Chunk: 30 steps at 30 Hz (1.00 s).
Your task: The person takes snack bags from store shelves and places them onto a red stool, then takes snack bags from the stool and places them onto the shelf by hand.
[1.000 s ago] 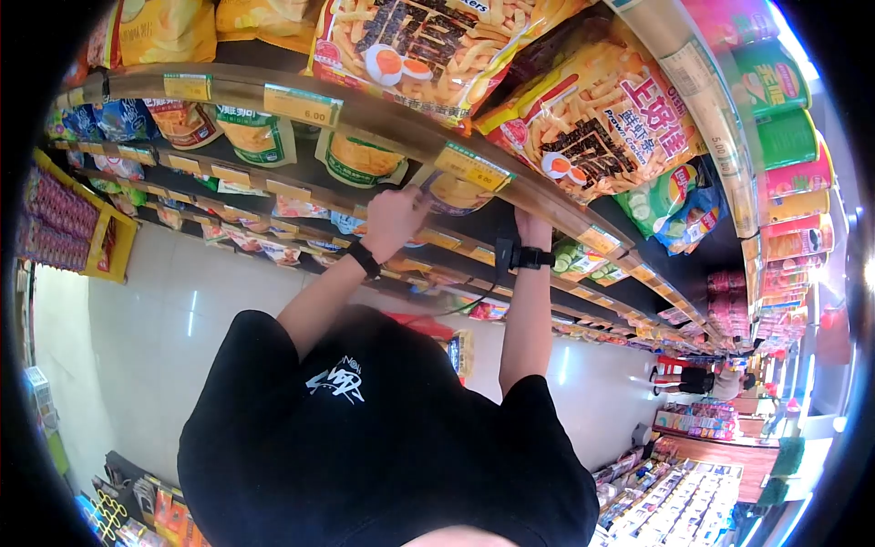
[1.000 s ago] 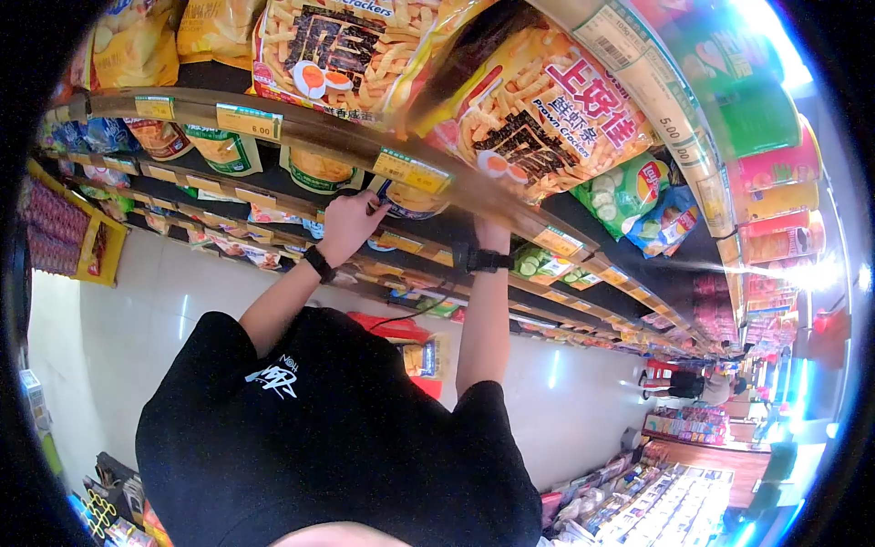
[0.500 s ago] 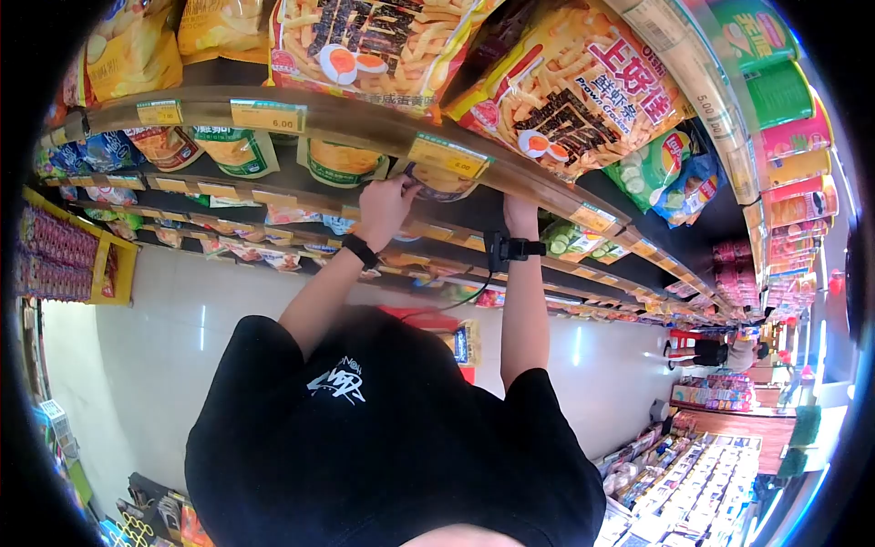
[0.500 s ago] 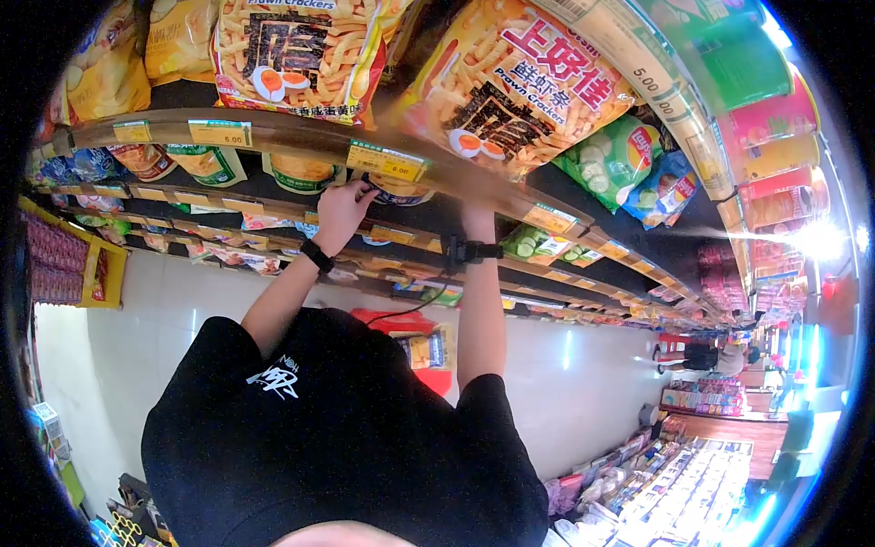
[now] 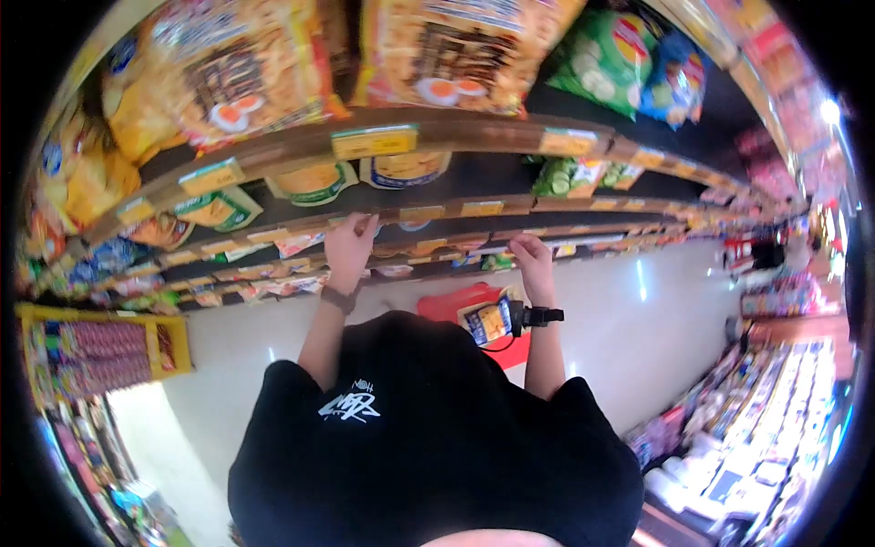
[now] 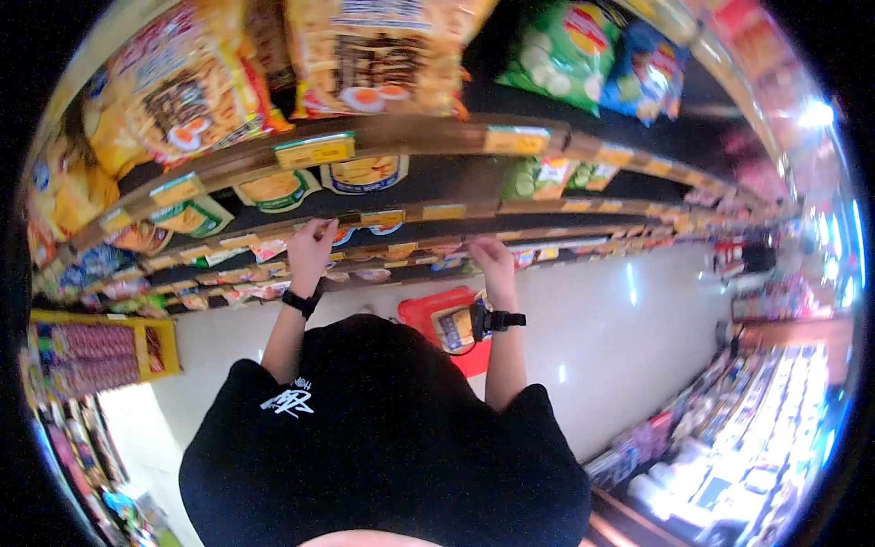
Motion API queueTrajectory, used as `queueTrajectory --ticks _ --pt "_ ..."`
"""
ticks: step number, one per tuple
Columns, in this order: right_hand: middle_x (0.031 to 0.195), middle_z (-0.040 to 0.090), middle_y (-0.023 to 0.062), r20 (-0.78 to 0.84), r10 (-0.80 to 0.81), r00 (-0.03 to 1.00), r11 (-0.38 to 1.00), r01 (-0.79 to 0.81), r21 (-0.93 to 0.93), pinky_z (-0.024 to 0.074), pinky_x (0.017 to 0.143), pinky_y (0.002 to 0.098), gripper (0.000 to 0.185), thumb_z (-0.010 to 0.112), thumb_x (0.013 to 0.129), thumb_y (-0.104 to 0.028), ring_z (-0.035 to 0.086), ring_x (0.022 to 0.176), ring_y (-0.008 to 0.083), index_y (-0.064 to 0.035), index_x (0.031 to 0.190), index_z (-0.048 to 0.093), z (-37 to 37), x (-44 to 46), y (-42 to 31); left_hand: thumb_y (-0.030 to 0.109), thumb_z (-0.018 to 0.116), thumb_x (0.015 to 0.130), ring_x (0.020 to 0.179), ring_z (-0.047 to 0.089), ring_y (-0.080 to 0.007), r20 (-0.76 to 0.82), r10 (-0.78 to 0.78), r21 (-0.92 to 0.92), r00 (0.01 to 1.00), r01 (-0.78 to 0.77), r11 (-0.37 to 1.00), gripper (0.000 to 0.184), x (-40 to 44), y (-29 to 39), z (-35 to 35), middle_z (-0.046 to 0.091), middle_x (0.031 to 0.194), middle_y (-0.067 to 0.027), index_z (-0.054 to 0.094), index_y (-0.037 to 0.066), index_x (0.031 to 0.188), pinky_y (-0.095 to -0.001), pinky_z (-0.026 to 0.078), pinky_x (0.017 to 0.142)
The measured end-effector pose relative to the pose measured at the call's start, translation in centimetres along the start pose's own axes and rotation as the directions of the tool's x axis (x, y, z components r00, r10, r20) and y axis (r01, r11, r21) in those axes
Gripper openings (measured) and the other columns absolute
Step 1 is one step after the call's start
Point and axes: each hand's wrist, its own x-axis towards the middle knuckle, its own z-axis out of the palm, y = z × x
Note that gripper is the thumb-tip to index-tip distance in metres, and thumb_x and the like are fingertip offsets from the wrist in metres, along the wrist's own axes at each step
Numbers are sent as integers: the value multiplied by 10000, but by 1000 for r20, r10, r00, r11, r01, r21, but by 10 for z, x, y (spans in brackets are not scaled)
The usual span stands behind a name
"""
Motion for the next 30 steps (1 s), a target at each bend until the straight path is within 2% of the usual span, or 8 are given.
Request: queueTrajectory --ticks 7,10,11,13,19,25,28,30 --pt "952 633 23 -318 253 914 941 -155 302 462 724 253 177 583 872 -144 607 846 134 -78 1034 608 -104 -58 112 351 650 828 578 622 -317 254 -25 137 967 -11 990 344 -45 -53 8 621 613 -153 662 16 752 -384 471 558" --pt "963 635 37 -380 396 836 861 -195 469 469 697 259 221 585 859 -159 607 838 140 -67 1059 604 -132 -74 177 395 626 825 639 637 -314 553 -248 364 795 37 931 405 -60 -125 18 632 656 -169 657 -2 753 -408 471 592" --pt "961 636 36 -399 462 792 822 -214 528 465 678 262 236 588 858 -168 607 835 140 -68 1072 600 -137 -79 200 341 630 816 513 572 -182 585 -303 348 753 105 932 336 -67 -122 13 603 583 -91 663 11 763 -361 418 503" --pt "949 639 35 -425 563 709 774 -273 572 452 646 264 247 594 852 -180 607 825 139 -69 1073 602 -147 -87 235 322 616 808 504 554 -164 730 -86 275 678 -176 945 325 -84 -218 34 627 619 -103 669 4 763 -331 411 481" --pt "914 649 38 -552 681 481 731 -491 473 411 579 273 306 632 818 -223 609 845 129 -76 1086 610 -175 -106 337 269 566 828 551 591 -161 880 -398 394 259 68 916 250 -128 -125 135 621 648 -64 659 38 817 -309 487 562" --pt "1158 597 141 -824 303 479 764 -639 -91 500 724 334 579 634 834 -245 625 906 210 -20 1321 417 -220 -98 428 206 585 804 732 676 -270 943 -230 246 243 -39 969 227 -192 -88 301 677 758 -147 681 37 920 -355 523 669" --pt "1157 601 142 -629 508 588 817 -561 135 493 728 325 564 631 834 -231 627 926 206 -14 1313 425 -232 -86 403 125 534 783 975 623 -343 928 -329 340 175 -37 940 345 -224 -132 380 655 1013 -202 630 48 1106 -401 480 838" --pt "1024 645 120 -601 520 607 837 -502 216 501 715 298 396 613 848 -174 635 837 177 22 1183 533 -230 -77 384 107 527 774 996 613 -367 917 -240 239 319 40 970 358 -249 -150 406 655 1008 -217 637 42 1109 -411 467 864"
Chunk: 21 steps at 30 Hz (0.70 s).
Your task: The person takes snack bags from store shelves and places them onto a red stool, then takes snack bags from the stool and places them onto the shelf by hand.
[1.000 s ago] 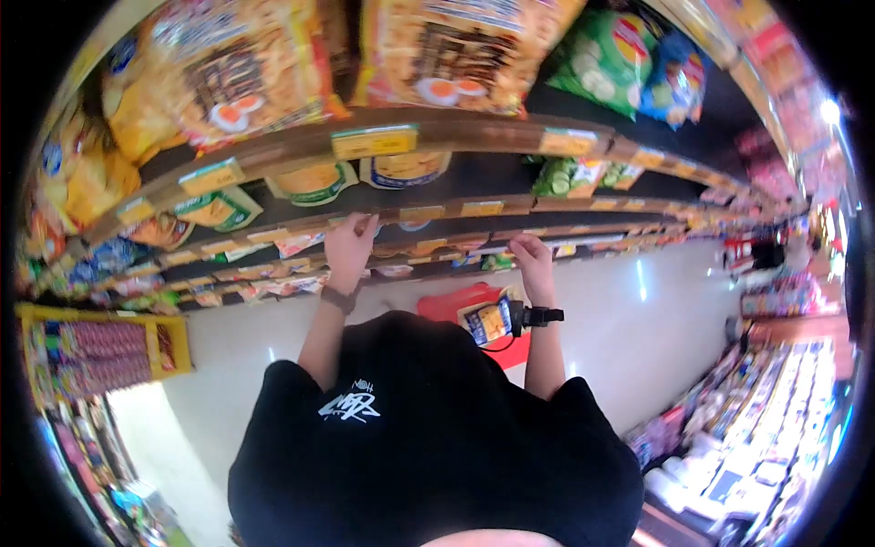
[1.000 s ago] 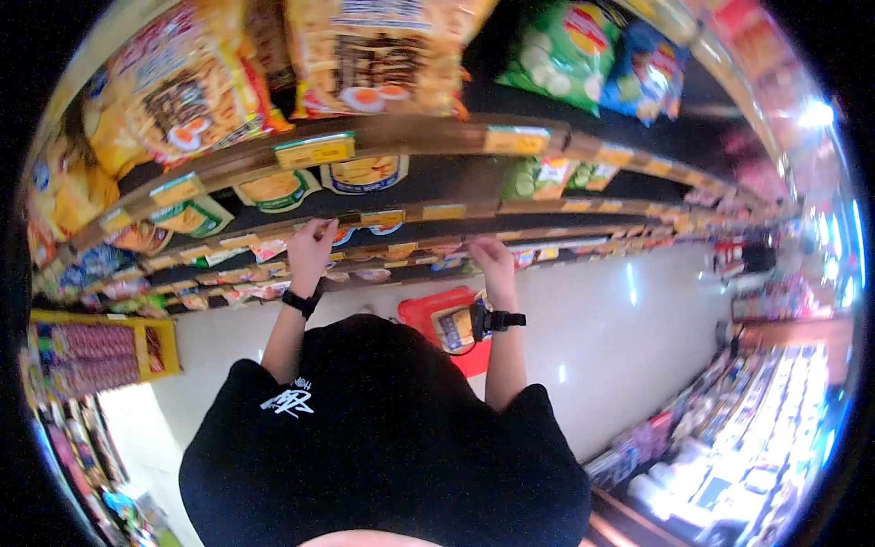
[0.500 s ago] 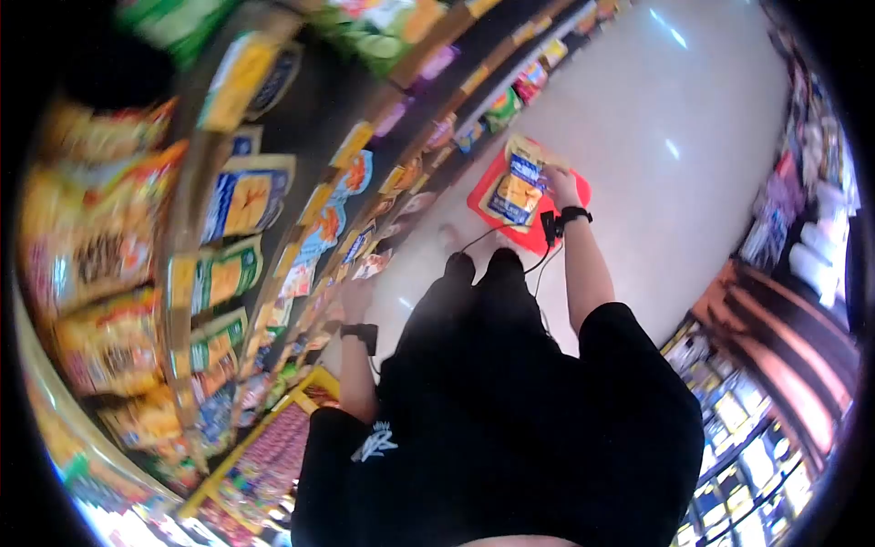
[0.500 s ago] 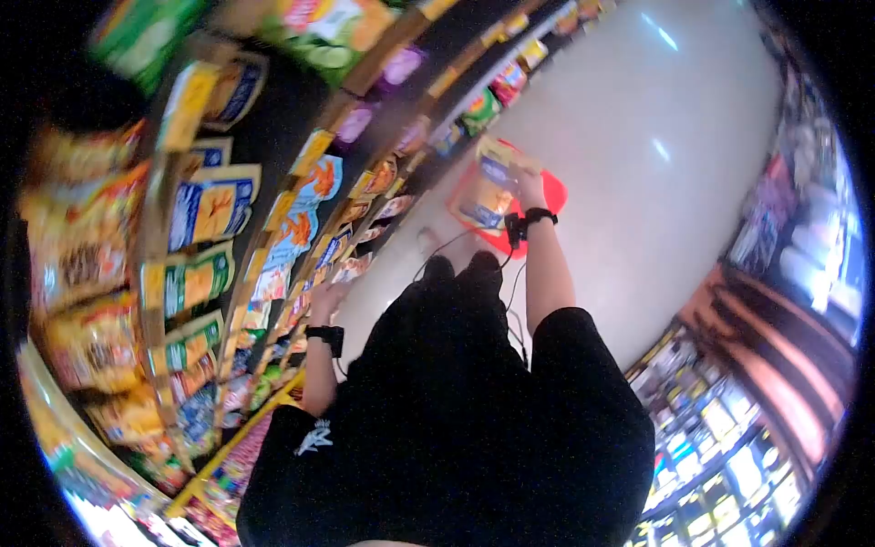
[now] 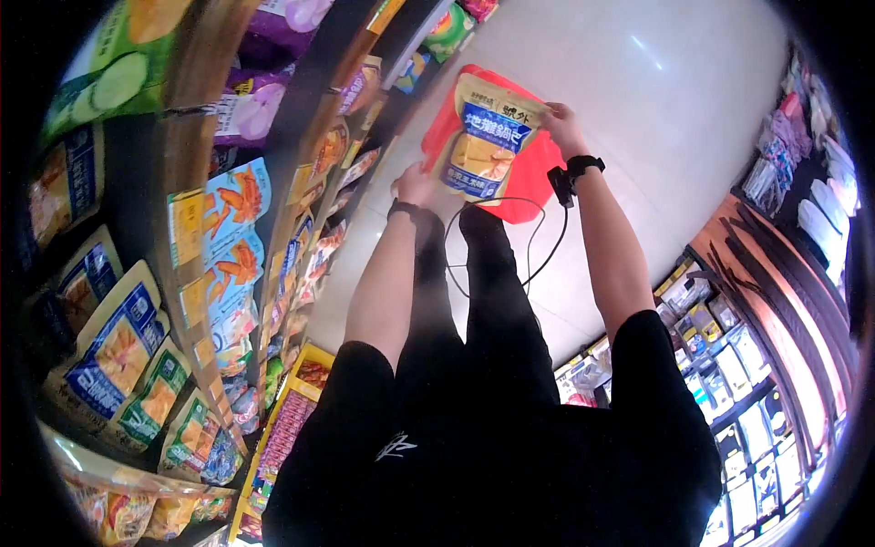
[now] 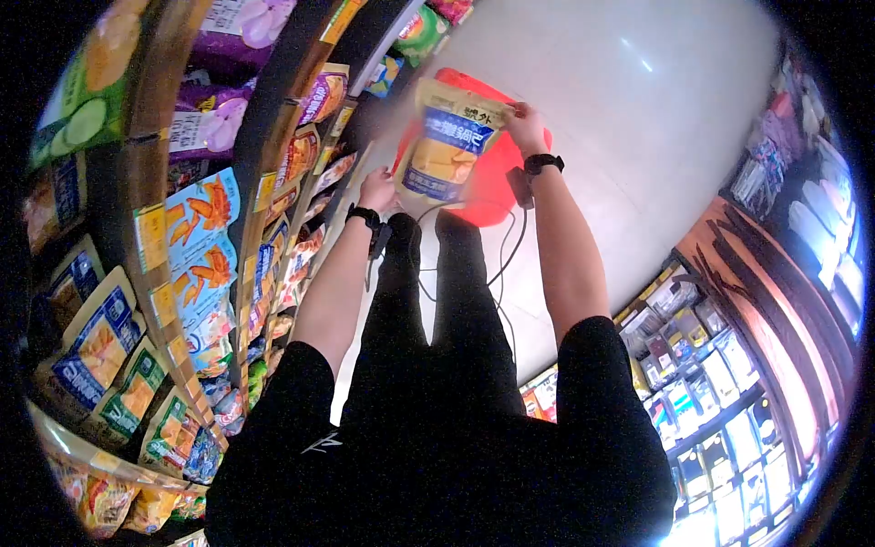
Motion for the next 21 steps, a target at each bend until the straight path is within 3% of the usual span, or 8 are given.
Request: queueTrajectory --ticks 2,3,4,6,8,13,16,21 --pt "907 668 117 29 -50 998 999 50 12 524 689 278 273 604 847 -122 651 752 167 45 1063 607 -3 -4 0 87 541 757 1005 609 -367 118 -111 29 987 108 994 344 8 5 3 656 995 -223 650 31 1079 -406 461 882" --pt "888 666 98 31 -48 998 999 48 1 510 686 270 252 598 858 -129 636 749 152 39 1044 618 -5 -7 -3 30 576 764 747 677 -222 42 13 98 999 -17 995 289 8 2 4 681 912 -144 631 -42 1038 -333 549 608" --pt "868 664 78 39 -48 998 999 49 -13 496 684 263 234 593 869 -136 620 745 138 34 1025 629 -4 -11 -8 -24 558 769 735 671 -226 136 -115 -116 984 131 985 250 5 -2 5 668 889 -151 630 -62 1006 -331 560 629" --pt "842 660 56 52 -65 997 998 65 1 483 679 252 215 587 882 -142 603 737 121 27 1003 641 -4 -24 -19 -70 549 768 747 663 -239 303 -108 -108 947 147 983 229 -3 -8 2 644 863 -141 610 -66 989 -333 567 629" --pt "830 658 51 66 -119 991 992 115 62 483 674 246 205 587 886 -139 600 728 116 24 997 642 -1 -32 -34 -70 573 779 760 654 -253 296 -119 -336 948 220 916 206 -33 1 -8 613 871 -134 577 -65 985 -333 573 643" --pt "847 663 60 142 -372 917 928 373 21 496 697 268 201 586 891 -132 604 760 112 40 983 632 -8 -97 -101 -45 596 818 768 642 -193 70 168 -293 983 -141 946 123 -84 -10 -39 615 866 -102 590 -50 941 -316 576 691" --pt "856 659 52 150 -490 859 870 472 145 496 726 262 184 570 900 -113 609 793 103 49 969 626 -11 -177 -167 39 647 776 757 642 -161 -62 167 -435 984 -177 883 166 -157 47 -97 648 822 -113 624 -33 924 -291 526 646" --pt "849 655 38 179 -618 766 779 565 272 498 716 234 142 592 875 -15 621 760 95 47 1000 621 0 -284 -269 70 666 801 712 663 -161 -260 302 -207 917 -359 910 162 -246 111 -188 656 753 -108 632 -54 900 -287 513 621"
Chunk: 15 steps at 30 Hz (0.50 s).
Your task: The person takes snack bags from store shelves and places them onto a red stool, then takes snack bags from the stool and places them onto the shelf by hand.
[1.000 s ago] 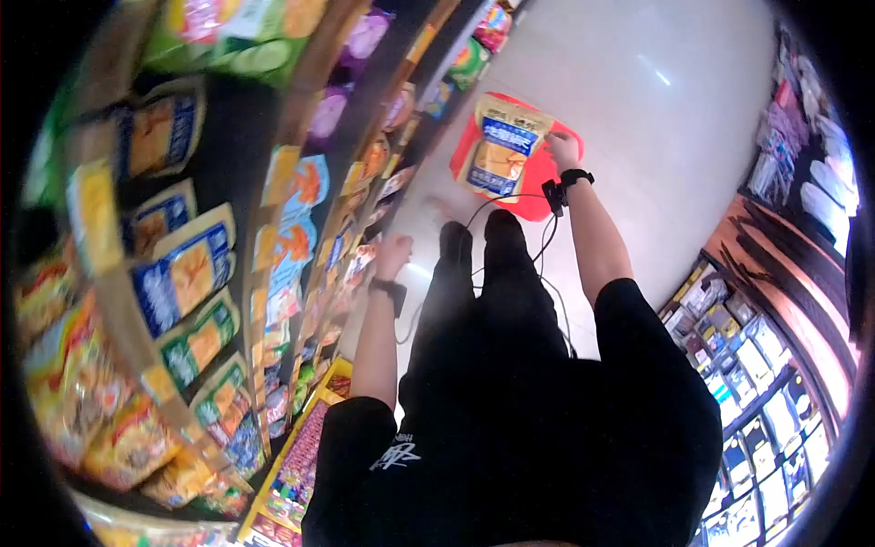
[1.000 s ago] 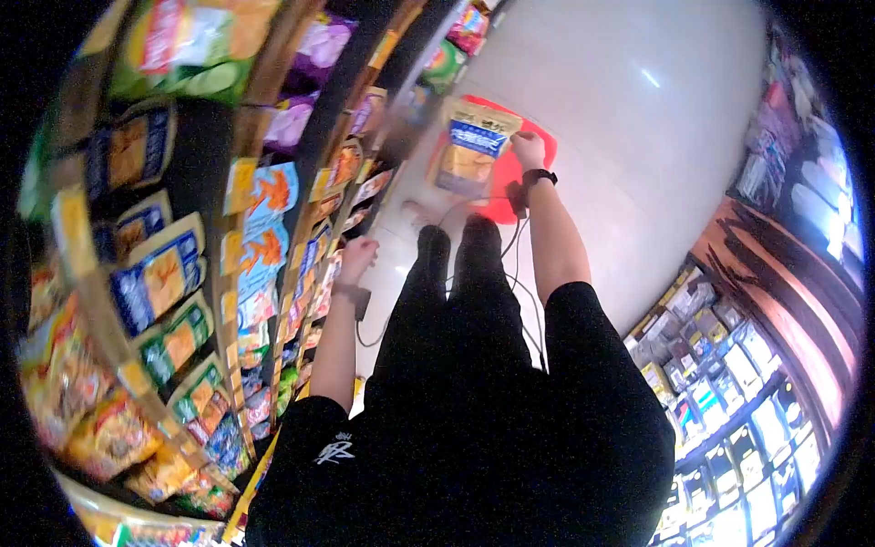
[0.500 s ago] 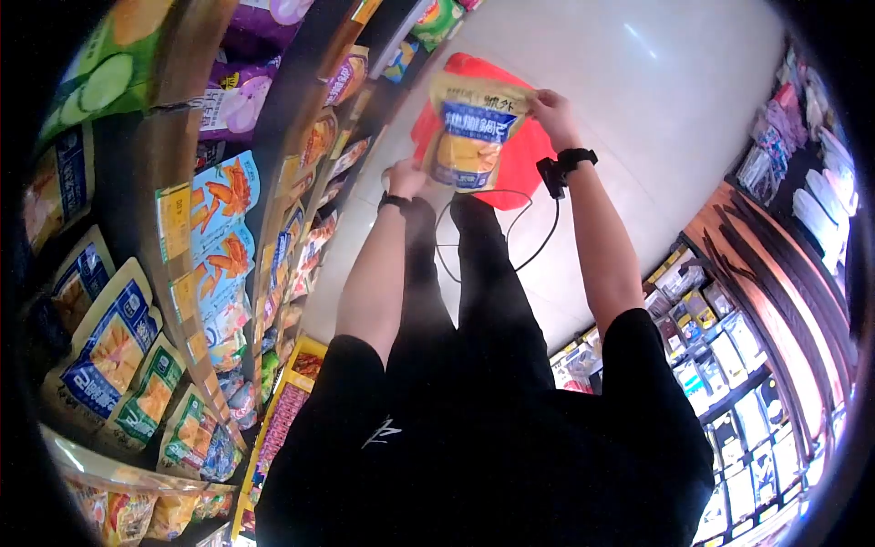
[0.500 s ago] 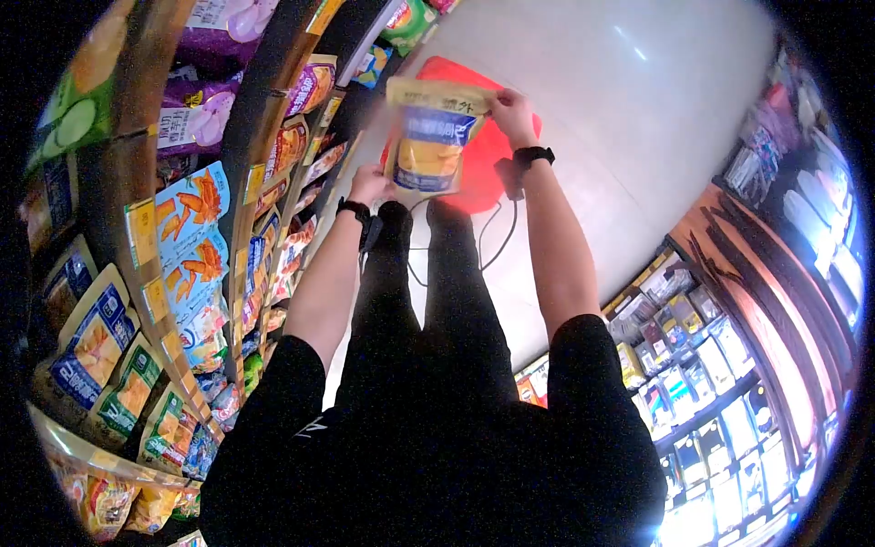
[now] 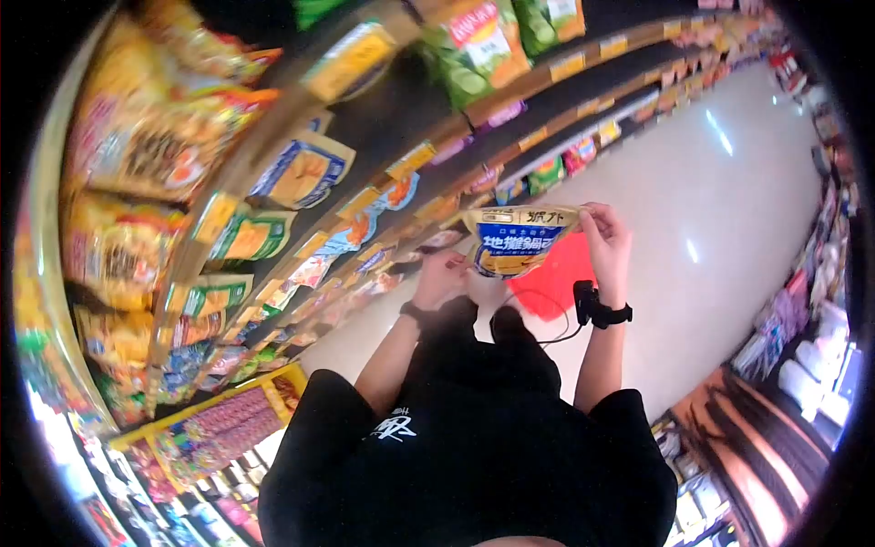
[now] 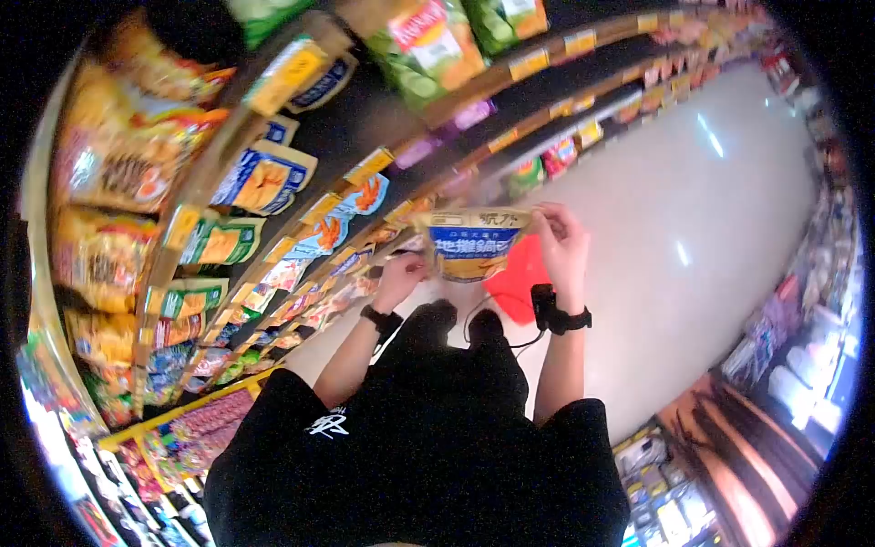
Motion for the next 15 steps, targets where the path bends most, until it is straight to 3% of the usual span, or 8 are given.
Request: queueTrajectory --ticks 5,6,9,10,11,13,15 --pt "860 649 36 215 -286 934 955 295 -12 508 699 234 132 596 887 -19 627 756 101 34 1004 628 57 10 -90 68 640 838 660 669 -180 -295 202 108 934 -178 978 126 -21 37 -50 655 753 -114 636 -50 880 -273 524 602" --pt "862 653 42 234 -330 915 938 346 -28 507 690 229 138 599 884 -17 631 752 103 38 1008 627 70 18 -100 67 620 857 625 653 -175 -361 288 237 887 -212 948 119 -33 69 -63 644 740 -106 635 -50 872 -267 522 574" --pt "855 667 58 243 -424 873 896 444 -32 507 666 221 152 595 883 -15 650 741 111 48 1019 625 115 37 -129 83 617 865 624 652 -169 -459 122 -112 880 -193 975 132 -23 60 -77 638 727 -90 631 -48 870 -265 511 540" --pt "840 676 67 243 -469 849 854 506 -120 505 649 219 157 590 885 -23 662 737 121 50 1019 625 131 44 -139 93 606 879 611 651 -164 -515 259 18 817 -292 956 144 -16 51 -82 637 722 -90 620 -49 896 -262 503 521" --pt "819 678 64 255 -411 875 897 439 -60 501 643 212 159 582 889 -44 667 739 127 48 1010 629 144 44 -149 109 605 866 596 652 -172 -526 221 -41 821 -284 958 157 -10 41 -81 641 702 -111 629 -43 899 -277 502 525" --pt "817 683 81 264 -500 825 825 547 -143 504 644 225 165 594 866 -61 667 730 134 45 985 637 169 67 -150 139 605 838 566 655 -189 -530 128 -155 838 -244 957 188 -19 48 -89 648 660 -153 648 -31 905 -306 501 533" --pt "802 685 86 264 -519 813 816 563 -132 507 647 237 164 605 838 -64 666 715 139 40 958 645 189 87 -143 133 597 849 565 659 -183 -403 74 -266 912 -194 944 187 -18 34 -93 654 655 -141 644 -38 909 -307 498 528"
